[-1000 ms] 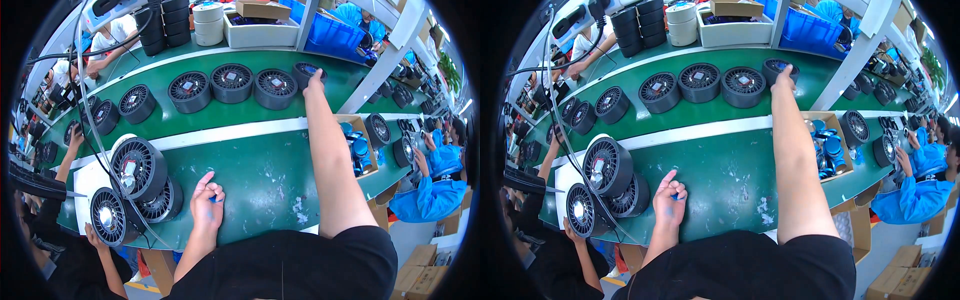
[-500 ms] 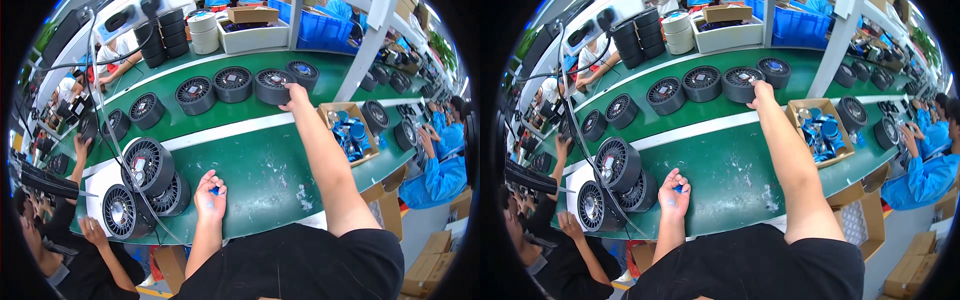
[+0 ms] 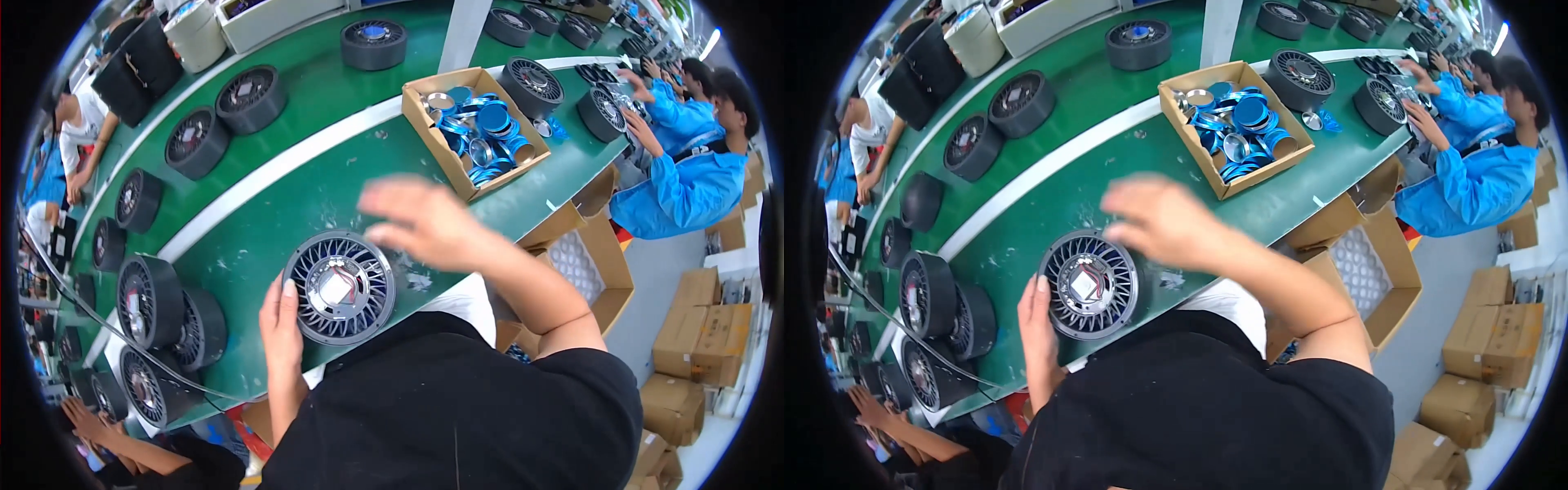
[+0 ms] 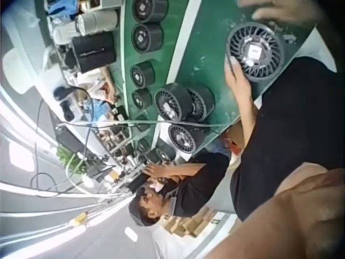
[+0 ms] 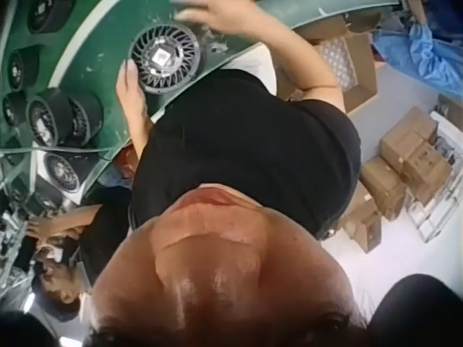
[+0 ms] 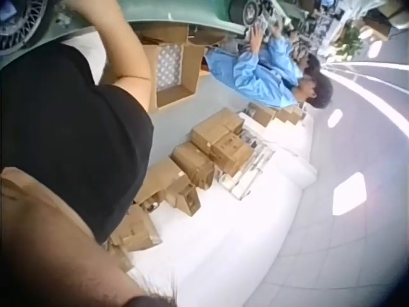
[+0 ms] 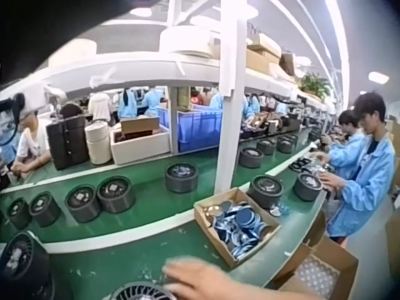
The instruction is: The person assembles blue circular components into black motor housings by hand, taking the components from a cardboard box and inserting them into the housings.
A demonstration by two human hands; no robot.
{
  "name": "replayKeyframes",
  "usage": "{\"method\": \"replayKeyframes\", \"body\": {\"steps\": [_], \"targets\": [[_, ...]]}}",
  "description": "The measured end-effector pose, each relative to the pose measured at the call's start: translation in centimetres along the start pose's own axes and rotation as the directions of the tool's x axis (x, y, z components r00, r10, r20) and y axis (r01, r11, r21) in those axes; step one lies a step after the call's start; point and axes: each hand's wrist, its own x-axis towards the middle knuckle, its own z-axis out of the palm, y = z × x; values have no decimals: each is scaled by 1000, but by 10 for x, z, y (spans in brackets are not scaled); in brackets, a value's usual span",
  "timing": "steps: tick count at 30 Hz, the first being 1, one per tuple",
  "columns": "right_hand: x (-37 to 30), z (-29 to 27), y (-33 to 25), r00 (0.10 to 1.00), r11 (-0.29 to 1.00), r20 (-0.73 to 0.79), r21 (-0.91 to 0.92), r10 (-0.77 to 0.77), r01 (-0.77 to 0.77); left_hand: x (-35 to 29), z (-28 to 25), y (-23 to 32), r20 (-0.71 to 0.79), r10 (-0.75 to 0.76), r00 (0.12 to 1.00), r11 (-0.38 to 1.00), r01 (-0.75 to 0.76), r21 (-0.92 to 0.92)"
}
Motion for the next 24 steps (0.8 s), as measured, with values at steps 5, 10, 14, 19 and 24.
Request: {"method": "replayKeyframes", "body": {"steps": [5, 10, 14, 19, 24], "targets": [[-14, -100, 89, 963, 482, -268, -843, 11, -240, -23, 1, 10, -103, -13, 995, 999, 18, 46], [-28, -114, 117, 936, 627, -180, -702, 302, -338, -32, 11, 13, -186, -14, 982, 986, 44, 161], [-25, -108, 106, 946, 619, -314, -728, 80, -294, -28, 13, 7, -216, 135, 967, 953, -67, 296], [-4, -33, 6, 932, 986, -345, -70, 115, -148, -29, 12, 5, -182, 127, 975, 949, -66, 308], [5, 31, -54, 968, 967, 42, -52, -246, 248, -38, 12, -4, -255, 214, 943, 958, -152, 241]]}}
